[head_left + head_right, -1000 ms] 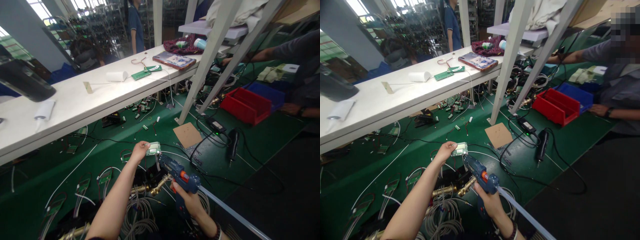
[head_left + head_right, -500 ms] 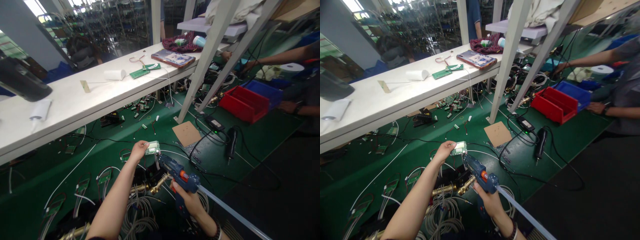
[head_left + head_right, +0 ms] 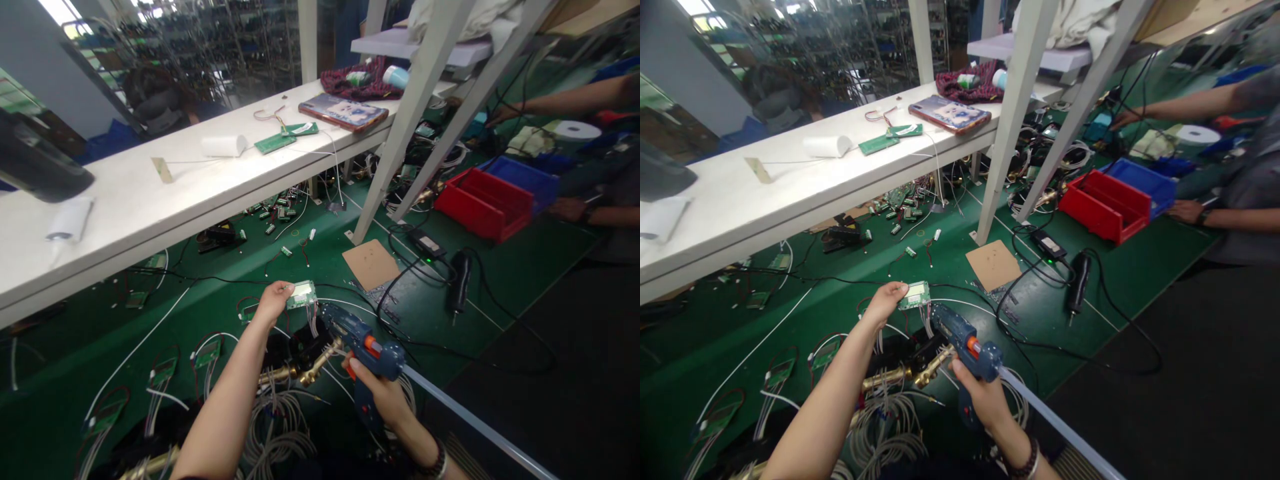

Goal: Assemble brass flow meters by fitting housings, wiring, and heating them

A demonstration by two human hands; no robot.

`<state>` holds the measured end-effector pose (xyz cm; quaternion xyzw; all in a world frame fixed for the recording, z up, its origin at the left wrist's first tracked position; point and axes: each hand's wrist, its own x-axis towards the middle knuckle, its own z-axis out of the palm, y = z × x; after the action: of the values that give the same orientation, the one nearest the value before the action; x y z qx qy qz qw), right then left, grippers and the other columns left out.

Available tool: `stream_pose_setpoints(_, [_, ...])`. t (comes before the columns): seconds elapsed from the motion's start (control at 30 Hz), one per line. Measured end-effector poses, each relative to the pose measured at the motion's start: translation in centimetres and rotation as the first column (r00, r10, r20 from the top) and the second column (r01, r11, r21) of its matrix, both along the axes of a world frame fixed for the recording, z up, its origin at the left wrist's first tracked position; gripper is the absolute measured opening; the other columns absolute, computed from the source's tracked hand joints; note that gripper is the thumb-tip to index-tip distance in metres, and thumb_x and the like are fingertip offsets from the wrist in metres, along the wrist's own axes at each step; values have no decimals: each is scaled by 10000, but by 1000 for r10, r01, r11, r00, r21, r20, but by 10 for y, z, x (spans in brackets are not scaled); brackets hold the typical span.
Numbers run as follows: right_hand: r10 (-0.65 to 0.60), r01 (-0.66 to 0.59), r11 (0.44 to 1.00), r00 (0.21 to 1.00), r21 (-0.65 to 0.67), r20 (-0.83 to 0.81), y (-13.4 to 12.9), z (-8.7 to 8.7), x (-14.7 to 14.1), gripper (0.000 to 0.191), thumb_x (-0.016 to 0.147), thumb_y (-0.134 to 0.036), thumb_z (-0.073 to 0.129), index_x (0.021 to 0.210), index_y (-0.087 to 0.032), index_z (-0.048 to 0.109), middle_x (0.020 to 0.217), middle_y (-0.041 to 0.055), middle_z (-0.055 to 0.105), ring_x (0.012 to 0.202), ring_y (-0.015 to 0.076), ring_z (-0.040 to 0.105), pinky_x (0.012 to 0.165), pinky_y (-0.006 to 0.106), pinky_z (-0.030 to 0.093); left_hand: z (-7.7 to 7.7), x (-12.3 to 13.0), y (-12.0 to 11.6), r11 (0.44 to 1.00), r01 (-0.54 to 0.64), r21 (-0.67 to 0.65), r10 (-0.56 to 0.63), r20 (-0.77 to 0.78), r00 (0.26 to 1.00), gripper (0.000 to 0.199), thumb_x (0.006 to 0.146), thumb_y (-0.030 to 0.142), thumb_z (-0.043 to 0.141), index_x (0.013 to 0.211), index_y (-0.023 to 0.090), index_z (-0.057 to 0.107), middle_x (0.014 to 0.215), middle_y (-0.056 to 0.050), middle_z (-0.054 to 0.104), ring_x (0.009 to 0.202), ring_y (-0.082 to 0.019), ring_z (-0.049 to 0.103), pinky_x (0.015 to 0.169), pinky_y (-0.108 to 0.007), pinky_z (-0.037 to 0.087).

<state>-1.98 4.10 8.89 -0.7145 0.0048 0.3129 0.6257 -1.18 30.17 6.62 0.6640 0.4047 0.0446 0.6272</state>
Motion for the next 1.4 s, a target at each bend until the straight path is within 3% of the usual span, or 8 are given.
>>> stream_pose_setpoints(0.23, [3,-3,1000,1000,-3,1,1,3,2,427,560,-620,678,673,-209,689,754,62,698,797,279,650,791,395,534,5,0,-4,1000,2,-7,-2,3,1000,134,796,219,648,751,112,582,657,18,565,590,-104,512,620,-242,410])
stream_pose_setpoints(0.53, [4,-3,1000,999,-15,42,-3,-2,0,471,591,-675,650,632,-206,679,705,68,685,751,279,638,740,393,527,3,1,-4,1000,2,-3,-2,-4,1000,150,798,239,656,757,113,585,623,30,549,549,-96,488,577,-225,389])
stream_pose_setpoints(0.87, [-5,5,1000,1000,12,7,-2,0,0,502,564,-692,670,631,-195,677,714,72,684,742,273,645,770,410,531,1,1,-3,999,25,20,-24,-19,1000,145,823,246,636,797,109,596,669,15,581,596,-106,535,620,-246,437])
stream_pose_setpoints(1.0, [-11,12,999,1000,52,-27,-6,-2,3,528,559,-678,700,726,-178,697,796,86,699,826,288,646,836,431,509,-5,3,0,998,39,54,-36,-64,997,113,851,219,603,832,108,595,699,11,592,634,-113,560,671,-269,467])
stream_pose_setpoints(1.1, [-16,41,988,987,152,-159,-20,-6,26,577,577,-669,711,831,-152,704,883,110,699,855,284,651,850,417,509,-16,8,10,994,42,98,-31,-116,993,154,862,261,599,868,107,598,752,-4,607,680,-125,580,712,-297,488])
stream_pose_setpoints(1.17, [-57,92,985,973,145,-225,-33,-11,54,629,588,-715,672,840,-139,694,809,121,695,704,261,660,701,392,552,-25,13,18,989,33,143,-9,-167,986,185,873,288,585,903,106,595,804,-20,611,730,-138,590,748,-325,498])
stream_pose_setpoints(1.27, [-152,165,985,968,49,-200,-47,-27,111,606,653,-733,601,818,-152,656,659,103,663,502,224,610,479,349,524,-40,22,27,974,22,223,33,-240,970,198,879,296,575,936,107,593,919,-55,613,868,-172,594,841,-385,489])
stream_pose_setpoints(1.4, [-234,231,972,971,-47,-51,-42,-57,186,401,819,-563,564,916,-175,587,751,72,668,632,206,643,593,338,555,-50,21,25,944,12,329,82,-270,959,300,856,287,600,1101,119,559,1145,-110,569,1081,-237,539,965,-470,416])
